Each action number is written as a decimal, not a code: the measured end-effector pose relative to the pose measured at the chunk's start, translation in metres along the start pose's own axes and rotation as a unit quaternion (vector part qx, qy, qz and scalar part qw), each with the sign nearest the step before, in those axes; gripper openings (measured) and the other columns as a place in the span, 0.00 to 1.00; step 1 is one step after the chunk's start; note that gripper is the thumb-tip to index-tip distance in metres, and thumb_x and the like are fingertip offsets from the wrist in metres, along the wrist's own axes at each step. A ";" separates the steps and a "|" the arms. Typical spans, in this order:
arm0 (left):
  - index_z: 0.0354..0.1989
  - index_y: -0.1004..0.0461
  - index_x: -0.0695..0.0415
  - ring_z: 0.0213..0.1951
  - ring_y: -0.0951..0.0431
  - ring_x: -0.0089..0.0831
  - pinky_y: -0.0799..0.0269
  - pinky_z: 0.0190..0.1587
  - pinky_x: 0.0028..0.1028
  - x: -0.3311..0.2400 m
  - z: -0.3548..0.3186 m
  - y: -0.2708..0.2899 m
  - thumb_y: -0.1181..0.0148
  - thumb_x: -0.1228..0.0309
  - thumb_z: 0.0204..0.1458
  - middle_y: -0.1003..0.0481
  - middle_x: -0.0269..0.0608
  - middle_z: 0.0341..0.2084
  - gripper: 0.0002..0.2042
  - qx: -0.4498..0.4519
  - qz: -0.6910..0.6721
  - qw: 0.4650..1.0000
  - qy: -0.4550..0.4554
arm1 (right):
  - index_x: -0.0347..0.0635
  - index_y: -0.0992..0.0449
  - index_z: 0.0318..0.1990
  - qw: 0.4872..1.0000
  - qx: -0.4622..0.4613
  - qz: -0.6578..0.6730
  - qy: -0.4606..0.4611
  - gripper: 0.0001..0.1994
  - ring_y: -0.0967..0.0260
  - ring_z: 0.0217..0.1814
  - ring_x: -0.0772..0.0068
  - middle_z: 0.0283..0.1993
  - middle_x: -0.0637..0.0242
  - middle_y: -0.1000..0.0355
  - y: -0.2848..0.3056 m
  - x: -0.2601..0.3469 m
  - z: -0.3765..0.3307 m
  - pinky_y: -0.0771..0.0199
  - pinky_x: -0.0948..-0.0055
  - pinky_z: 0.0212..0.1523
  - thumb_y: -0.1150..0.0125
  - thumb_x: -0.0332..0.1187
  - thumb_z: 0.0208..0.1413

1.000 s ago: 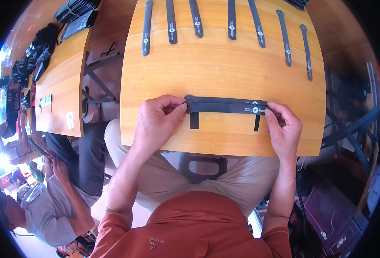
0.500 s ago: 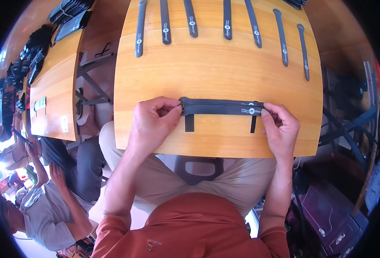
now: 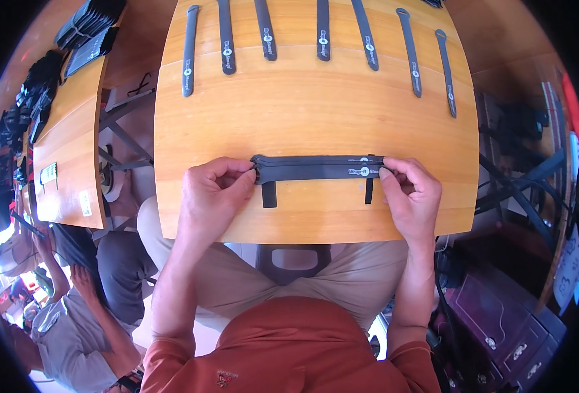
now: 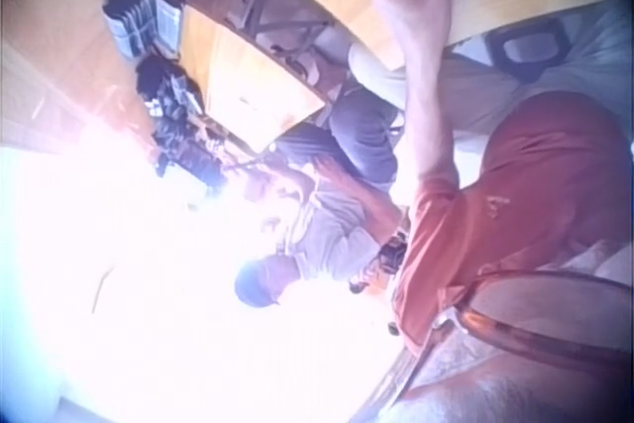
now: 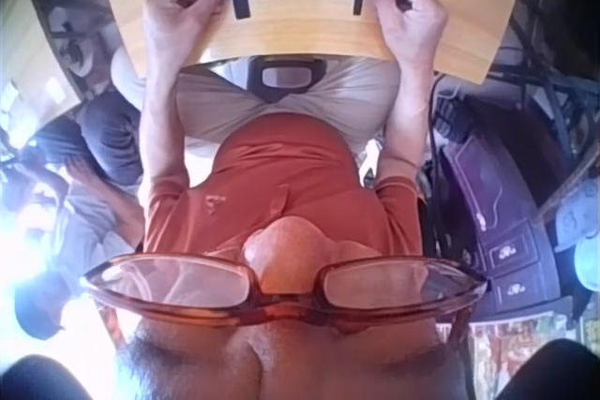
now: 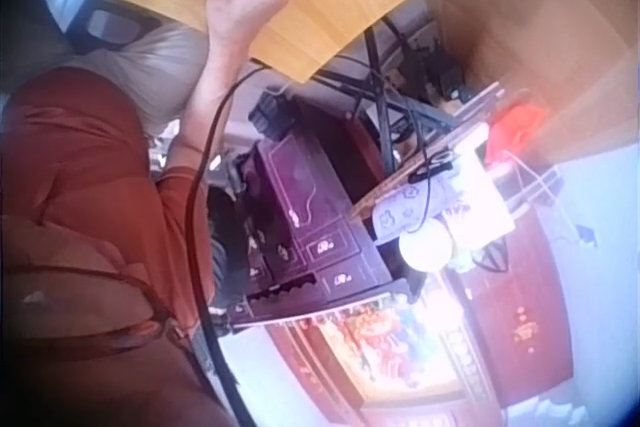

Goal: The recorder is aligning and organizing small black textile straps on a wooden board as part of a manufacturing workflow.

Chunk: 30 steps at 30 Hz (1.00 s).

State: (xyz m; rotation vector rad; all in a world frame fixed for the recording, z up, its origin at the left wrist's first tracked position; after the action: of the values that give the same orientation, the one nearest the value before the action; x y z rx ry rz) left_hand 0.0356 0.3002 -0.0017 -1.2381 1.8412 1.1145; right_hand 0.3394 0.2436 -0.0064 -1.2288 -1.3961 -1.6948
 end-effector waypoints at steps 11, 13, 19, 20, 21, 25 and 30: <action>0.42 0.17 0.68 0.28 0.23 0.15 0.26 0.32 0.20 0.001 -0.001 0.003 0.33 0.76 0.58 0.19 0.34 0.25 0.08 -0.004 0.034 0.999 -0.004 | 0.29 0.18 0.42 1.000 -0.003 0.012 -0.005 0.07 0.30 0.28 0.85 0.33 0.66 0.23 -0.002 -0.001 -0.001 0.33 0.83 0.27 0.34 0.17 0.57; 0.42 0.17 0.68 0.28 0.23 0.15 0.26 0.32 0.20 0.002 0.000 0.003 0.33 0.76 0.58 0.18 0.34 0.25 0.08 -0.003 0.030 1.000 -0.004 | 0.28 0.18 0.42 1.000 -0.001 0.015 -0.004 0.07 0.31 0.28 0.85 0.33 0.66 0.24 -0.002 -0.001 -0.001 0.34 0.84 0.27 0.34 0.16 0.57; 0.43 0.16 0.68 0.29 0.22 0.16 0.25 0.33 0.20 0.003 0.001 0.002 0.32 0.76 0.58 0.17 0.36 0.26 0.08 -0.001 0.017 1.000 -0.002 | 0.28 0.18 0.42 1.000 0.002 0.010 -0.004 0.07 0.32 0.28 0.86 0.33 0.67 0.24 -0.001 0.000 0.000 0.35 0.84 0.26 0.34 0.16 0.57; 0.43 0.16 0.68 0.28 0.22 0.16 0.25 0.33 0.20 0.003 0.001 0.002 0.32 0.76 0.57 0.17 0.36 0.26 0.08 0.000 0.017 1.000 -0.002 | 0.27 0.18 0.42 1.000 0.001 0.009 -0.004 0.06 0.32 0.28 0.86 0.33 0.67 0.24 -0.001 -0.001 0.000 0.35 0.84 0.26 0.34 0.16 0.57; 0.43 0.16 0.68 0.28 0.22 0.16 0.25 0.33 0.20 0.004 0.001 0.002 0.32 0.76 0.57 0.17 0.36 0.26 0.08 -0.001 0.017 1.000 -0.002 | 0.27 0.18 0.42 1.000 0.000 0.008 -0.003 0.06 0.32 0.28 0.86 0.33 0.66 0.24 -0.001 -0.001 0.000 0.35 0.84 0.26 0.35 0.16 0.57; 0.43 0.16 0.68 0.28 0.22 0.16 0.25 0.33 0.20 0.005 0.001 0.003 0.32 0.77 0.57 0.17 0.36 0.26 0.08 0.000 0.012 1.000 -0.010 | 0.27 0.19 0.42 1.000 0.006 0.002 0.010 0.07 0.33 0.28 0.86 0.33 0.66 0.24 -0.001 -0.002 0.000 0.35 0.84 0.26 0.35 0.16 0.57; 0.42 0.16 0.68 0.28 0.22 0.16 0.25 0.32 0.20 0.005 0.001 0.001 0.31 0.76 0.57 0.18 0.36 0.25 0.08 0.001 0.022 1.000 -0.018 | 0.28 0.18 0.41 1.000 0.001 -0.007 0.008 0.06 0.33 0.27 0.86 0.32 0.67 0.25 0.001 -0.001 0.000 0.36 0.84 0.26 0.34 0.16 0.56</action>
State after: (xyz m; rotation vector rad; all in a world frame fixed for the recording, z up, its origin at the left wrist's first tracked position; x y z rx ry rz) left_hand 0.0326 0.2990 -0.0062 -1.1729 1.8508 1.1516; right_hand 0.3408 0.2436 -0.0071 -1.2051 -1.3991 -1.7079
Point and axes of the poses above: each hand's wrist, its own z-axis towards the middle knuckle, its own y-axis out of the back of the hand, x = y × z, the point moved 3 cm from there along z, towards the middle knuckle
